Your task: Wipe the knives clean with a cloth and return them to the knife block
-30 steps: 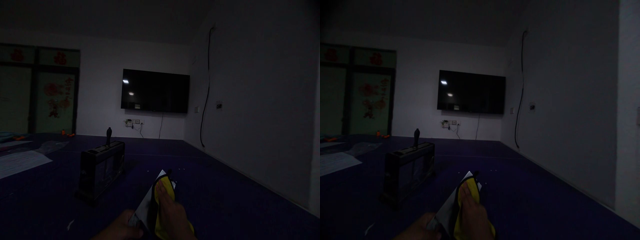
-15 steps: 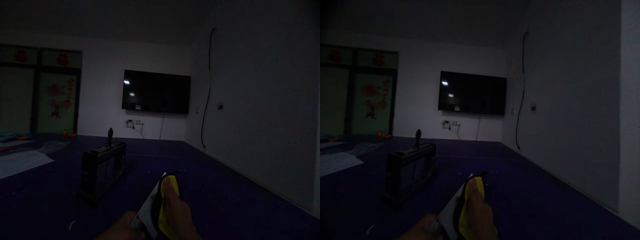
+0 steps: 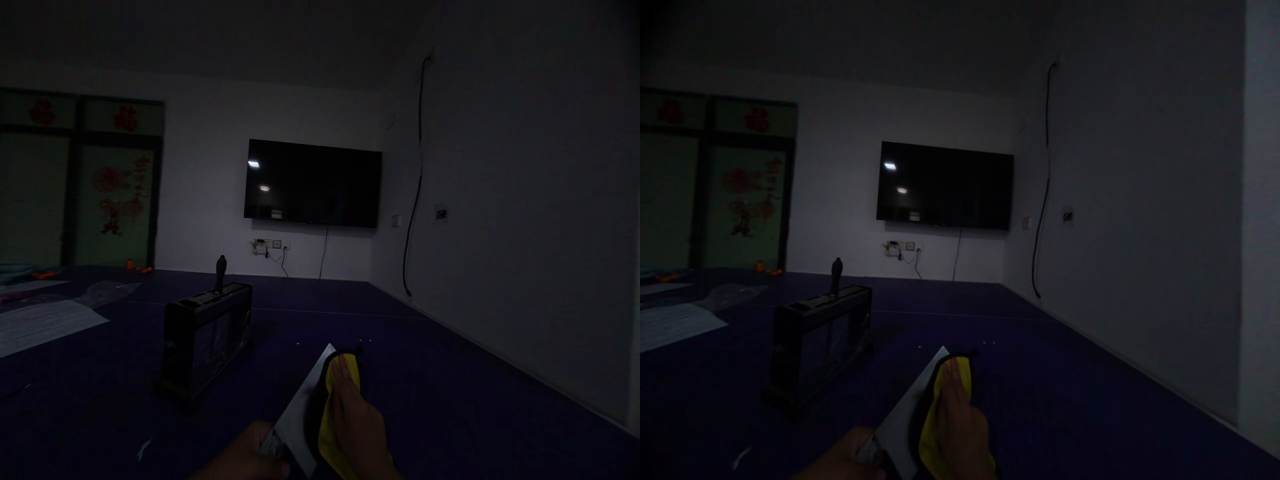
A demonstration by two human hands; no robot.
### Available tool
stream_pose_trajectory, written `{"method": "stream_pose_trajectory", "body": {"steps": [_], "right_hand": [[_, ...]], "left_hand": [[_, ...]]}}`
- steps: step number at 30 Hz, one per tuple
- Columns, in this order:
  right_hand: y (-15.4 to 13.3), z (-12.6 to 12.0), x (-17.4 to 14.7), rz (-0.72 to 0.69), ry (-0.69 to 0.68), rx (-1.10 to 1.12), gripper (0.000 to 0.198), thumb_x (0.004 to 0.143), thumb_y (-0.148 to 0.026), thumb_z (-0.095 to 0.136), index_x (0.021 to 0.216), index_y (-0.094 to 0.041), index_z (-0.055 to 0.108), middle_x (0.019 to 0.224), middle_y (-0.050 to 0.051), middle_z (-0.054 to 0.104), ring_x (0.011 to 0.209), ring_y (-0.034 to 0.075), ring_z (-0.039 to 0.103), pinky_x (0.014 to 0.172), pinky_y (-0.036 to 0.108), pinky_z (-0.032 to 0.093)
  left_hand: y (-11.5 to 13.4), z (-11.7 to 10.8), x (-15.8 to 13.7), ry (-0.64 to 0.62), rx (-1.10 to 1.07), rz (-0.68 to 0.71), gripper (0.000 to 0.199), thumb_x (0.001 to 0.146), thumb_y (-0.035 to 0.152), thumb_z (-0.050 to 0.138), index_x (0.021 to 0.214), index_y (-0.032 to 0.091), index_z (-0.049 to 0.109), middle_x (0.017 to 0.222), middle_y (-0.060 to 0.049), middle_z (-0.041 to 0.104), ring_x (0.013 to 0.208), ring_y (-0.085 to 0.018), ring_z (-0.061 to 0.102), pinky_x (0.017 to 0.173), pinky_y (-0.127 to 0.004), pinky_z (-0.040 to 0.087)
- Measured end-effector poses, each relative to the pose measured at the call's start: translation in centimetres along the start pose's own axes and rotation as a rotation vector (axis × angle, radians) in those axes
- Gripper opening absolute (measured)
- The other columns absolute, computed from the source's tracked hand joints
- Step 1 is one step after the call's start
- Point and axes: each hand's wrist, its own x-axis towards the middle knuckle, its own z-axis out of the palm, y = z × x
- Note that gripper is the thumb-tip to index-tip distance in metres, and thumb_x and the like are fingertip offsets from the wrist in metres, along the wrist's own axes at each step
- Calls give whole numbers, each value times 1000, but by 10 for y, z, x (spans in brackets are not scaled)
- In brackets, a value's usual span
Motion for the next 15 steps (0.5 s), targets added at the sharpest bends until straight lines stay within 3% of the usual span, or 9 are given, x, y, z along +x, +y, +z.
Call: {"method": "stream_pose_trajectory", "body": {"steps": [8,15], "right_hand": [[3,5,-5,-87,116,26,50,86,-8,31,134,-16,44,130,12,54,108,20,59,73,25,56],[0,-1,-2,-107,111,41,53,83,-4,30,132,-14,46,130,13,54,107,18,61,76,25,55]], "left_hand": [[5,2,-5,-44,1,-1,48,50,55,76,66,13,59,51,5,41,45,-5,29,40,-21,14],[21,9,-9,-73,0,13,49,48,56,77,70,15,61,61,3,47,52,-6,33,47,-20,23]]}}
